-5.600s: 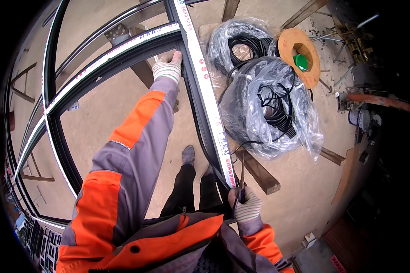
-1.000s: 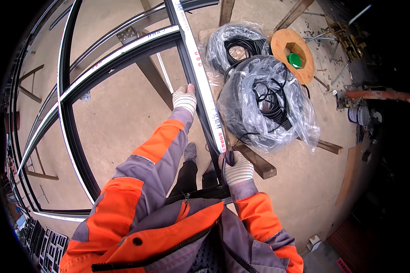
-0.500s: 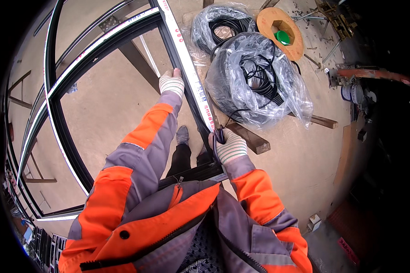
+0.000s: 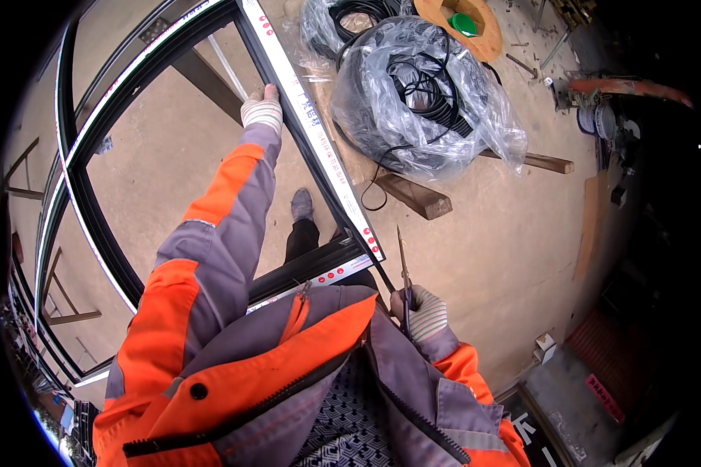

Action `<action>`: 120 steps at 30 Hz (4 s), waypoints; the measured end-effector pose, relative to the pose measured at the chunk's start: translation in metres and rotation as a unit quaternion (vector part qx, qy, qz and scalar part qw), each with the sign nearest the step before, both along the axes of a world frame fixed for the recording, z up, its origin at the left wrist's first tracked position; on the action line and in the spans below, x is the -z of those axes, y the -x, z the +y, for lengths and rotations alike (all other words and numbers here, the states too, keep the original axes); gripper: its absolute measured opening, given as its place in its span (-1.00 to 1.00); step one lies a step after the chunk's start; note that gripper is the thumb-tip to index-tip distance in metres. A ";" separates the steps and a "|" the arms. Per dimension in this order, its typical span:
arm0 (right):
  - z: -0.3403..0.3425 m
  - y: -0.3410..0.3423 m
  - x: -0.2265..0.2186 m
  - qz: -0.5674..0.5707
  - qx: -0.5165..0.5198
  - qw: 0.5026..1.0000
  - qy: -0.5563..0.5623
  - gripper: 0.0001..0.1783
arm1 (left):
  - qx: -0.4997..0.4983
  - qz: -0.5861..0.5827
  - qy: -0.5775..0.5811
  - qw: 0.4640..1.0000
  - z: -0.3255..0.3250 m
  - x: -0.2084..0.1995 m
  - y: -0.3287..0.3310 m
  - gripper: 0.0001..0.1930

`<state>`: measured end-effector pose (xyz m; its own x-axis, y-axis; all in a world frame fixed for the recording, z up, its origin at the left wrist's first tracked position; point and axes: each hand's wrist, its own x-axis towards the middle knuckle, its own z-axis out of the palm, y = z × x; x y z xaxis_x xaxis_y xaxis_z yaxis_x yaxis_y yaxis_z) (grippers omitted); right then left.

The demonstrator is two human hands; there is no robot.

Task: The person installs a black rubber seal into the groove of a white window frame. Using shears, they cut the seal to fit the frame's dimensions and press it into place along the edges.

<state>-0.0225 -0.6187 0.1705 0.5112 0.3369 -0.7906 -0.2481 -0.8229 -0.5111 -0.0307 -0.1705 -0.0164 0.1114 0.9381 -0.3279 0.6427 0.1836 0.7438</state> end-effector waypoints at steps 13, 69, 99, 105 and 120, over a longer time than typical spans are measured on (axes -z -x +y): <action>0.011 0.019 0.017 -0.003 0.028 0.998 -0.054 -0.78 | -0.011 -0.026 0.008 1.000 -0.019 -0.010 0.003 -0.55; 0.036 0.021 0.008 0.033 0.063 0.993 -0.092 -0.84 | -0.017 -0.090 0.059 0.994 -0.118 -0.002 0.032 -0.62; 0.043 0.018 0.004 -0.013 0.025 0.997 -0.066 -0.75 | 0.034 -0.084 0.099 0.991 -0.157 -0.022 0.047 -0.64; 0.039 0.016 0.007 -0.011 0.026 0.998 -0.058 -0.75 | 0.009 -0.113 0.129 0.985 -0.157 -0.023 0.048 -0.62; 0.038 0.016 0.012 -0.031 -0.006 0.998 -0.050 -0.74 | 0.028 -0.149 0.157 0.976 -0.177 -0.035 0.058 -0.66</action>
<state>-0.0381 -0.5806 0.1587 0.5536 0.4192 -0.7196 -0.2029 -0.7702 -0.6047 -0.0891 -0.3477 0.0185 0.2934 0.7870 -0.5427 0.4211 0.4033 0.8124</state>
